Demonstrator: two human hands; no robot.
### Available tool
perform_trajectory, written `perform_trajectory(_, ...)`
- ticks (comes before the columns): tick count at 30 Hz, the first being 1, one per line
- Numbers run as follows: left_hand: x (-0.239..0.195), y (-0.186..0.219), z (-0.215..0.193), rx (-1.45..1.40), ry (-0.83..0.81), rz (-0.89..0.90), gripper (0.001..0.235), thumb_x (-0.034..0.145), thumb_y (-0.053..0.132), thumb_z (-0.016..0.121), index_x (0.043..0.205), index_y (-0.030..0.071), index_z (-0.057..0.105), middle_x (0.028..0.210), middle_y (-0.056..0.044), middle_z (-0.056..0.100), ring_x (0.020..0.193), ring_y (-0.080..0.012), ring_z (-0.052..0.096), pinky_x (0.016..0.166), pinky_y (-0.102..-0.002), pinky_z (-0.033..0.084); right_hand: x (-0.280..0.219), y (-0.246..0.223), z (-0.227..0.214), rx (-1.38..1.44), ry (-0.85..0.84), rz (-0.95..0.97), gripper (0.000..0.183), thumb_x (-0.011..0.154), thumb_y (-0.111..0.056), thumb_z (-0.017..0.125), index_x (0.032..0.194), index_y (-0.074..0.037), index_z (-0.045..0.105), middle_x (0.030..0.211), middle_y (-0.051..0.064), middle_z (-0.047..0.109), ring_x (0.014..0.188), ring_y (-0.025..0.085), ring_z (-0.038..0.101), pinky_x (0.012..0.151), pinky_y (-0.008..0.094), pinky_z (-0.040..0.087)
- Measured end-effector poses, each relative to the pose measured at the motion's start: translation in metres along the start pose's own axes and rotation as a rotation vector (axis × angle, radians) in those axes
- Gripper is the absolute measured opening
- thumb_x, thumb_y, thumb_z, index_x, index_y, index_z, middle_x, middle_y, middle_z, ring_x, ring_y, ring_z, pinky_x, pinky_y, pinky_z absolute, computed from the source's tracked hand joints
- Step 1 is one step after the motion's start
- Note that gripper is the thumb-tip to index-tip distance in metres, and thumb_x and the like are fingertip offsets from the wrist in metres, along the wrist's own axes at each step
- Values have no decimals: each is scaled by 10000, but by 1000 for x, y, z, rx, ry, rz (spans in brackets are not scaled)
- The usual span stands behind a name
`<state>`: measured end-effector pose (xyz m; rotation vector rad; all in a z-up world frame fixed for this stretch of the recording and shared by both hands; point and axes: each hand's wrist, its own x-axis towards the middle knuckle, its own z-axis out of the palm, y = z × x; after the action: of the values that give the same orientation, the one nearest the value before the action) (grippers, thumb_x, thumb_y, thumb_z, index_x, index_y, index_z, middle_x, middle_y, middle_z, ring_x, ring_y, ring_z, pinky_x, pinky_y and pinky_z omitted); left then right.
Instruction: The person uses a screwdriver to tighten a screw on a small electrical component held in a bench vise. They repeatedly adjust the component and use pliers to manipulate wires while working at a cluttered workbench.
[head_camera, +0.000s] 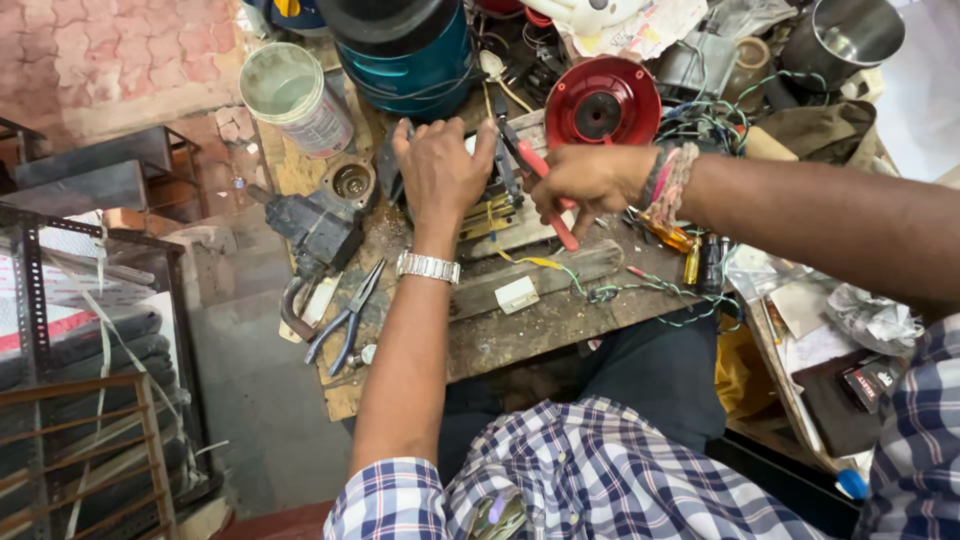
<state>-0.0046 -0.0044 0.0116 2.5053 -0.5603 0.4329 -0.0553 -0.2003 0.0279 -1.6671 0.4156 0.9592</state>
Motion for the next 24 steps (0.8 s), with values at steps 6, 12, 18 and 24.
perform_trajectory(6,-2,-2,3,-11,49,25,499,979,460,563,795,23,717,839,-193,711,890,-381,663,1101,-571,329,-10,-9,-6,-6,-47,5,135,851,-83,666,866,24,586,606,33,470,710,234,682,769,604,673)
perform_trajectory(12,0,-1,1,9,3,5,512,978,471,561,780,25,714,837,-192,717,883,-378,668,1100,-573,335,-14,-54,-17,-140,-138,107,196,909,-181,608,835,-2,640,707,156,674,613,268,597,825,550,659)
perform_trajectory(18,-1,-1,2,4,26,23,499,982,458,564,790,23,717,854,-193,723,881,-375,673,1096,-573,343,-19,-60,-11,-176,-186,95,272,896,-154,571,704,30,627,695,190,673,632,281,701,827,557,616)
perform_trajectory(24,-1,-2,5,2,58,29,495,976,465,560,806,31,727,857,-191,725,887,-378,671,1082,-572,343,-21,-42,-7,-148,-131,21,304,923,-116,597,711,68,480,659,204,663,583,283,717,811,570,620)
